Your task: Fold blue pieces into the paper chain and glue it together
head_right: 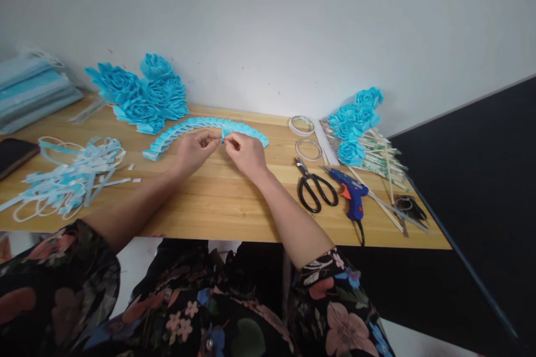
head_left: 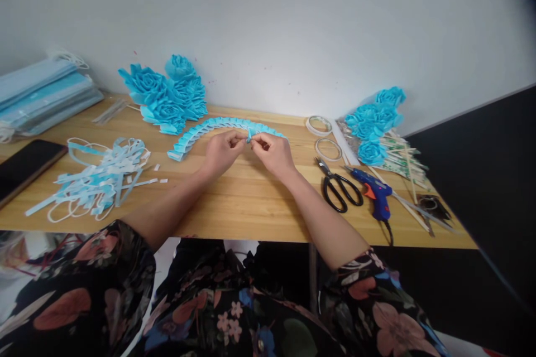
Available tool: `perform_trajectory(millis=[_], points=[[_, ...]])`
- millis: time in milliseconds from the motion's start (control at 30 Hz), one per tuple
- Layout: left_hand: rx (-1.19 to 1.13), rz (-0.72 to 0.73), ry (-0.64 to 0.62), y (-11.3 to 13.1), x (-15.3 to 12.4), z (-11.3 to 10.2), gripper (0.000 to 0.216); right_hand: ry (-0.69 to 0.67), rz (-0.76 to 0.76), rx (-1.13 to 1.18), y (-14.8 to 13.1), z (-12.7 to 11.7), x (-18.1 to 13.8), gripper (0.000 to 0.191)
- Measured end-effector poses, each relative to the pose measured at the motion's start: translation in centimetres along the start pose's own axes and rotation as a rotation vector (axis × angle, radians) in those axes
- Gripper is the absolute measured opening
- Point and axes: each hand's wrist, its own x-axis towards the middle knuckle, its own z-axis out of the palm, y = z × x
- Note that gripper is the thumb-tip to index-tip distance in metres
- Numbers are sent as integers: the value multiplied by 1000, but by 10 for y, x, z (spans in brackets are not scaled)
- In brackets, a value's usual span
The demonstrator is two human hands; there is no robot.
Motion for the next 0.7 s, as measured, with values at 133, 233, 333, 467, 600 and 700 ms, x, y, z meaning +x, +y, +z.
perform_trajectory(millis=[133,233,333,467,600,700], points=[[-39,12,-6,0,-1,0,19,-6,9,-3,0,0,1,17],[-72,23,-16,0,-2,-1,23,-6,10,6,0,0,1,17],[-143,24,5,-1,1,-2,23,-4,29,41,-2,-2,2,17],[-326,-95,93,-6,8,-4,22,4,115,190,-4,-8,4,19],[-521,-228,-57,-8,12,-4,29,-42,189,365,1,-9,6,22],[-538,-208,-209,-8,10,-3,29,-74,215,420,4,-8,6,21]])
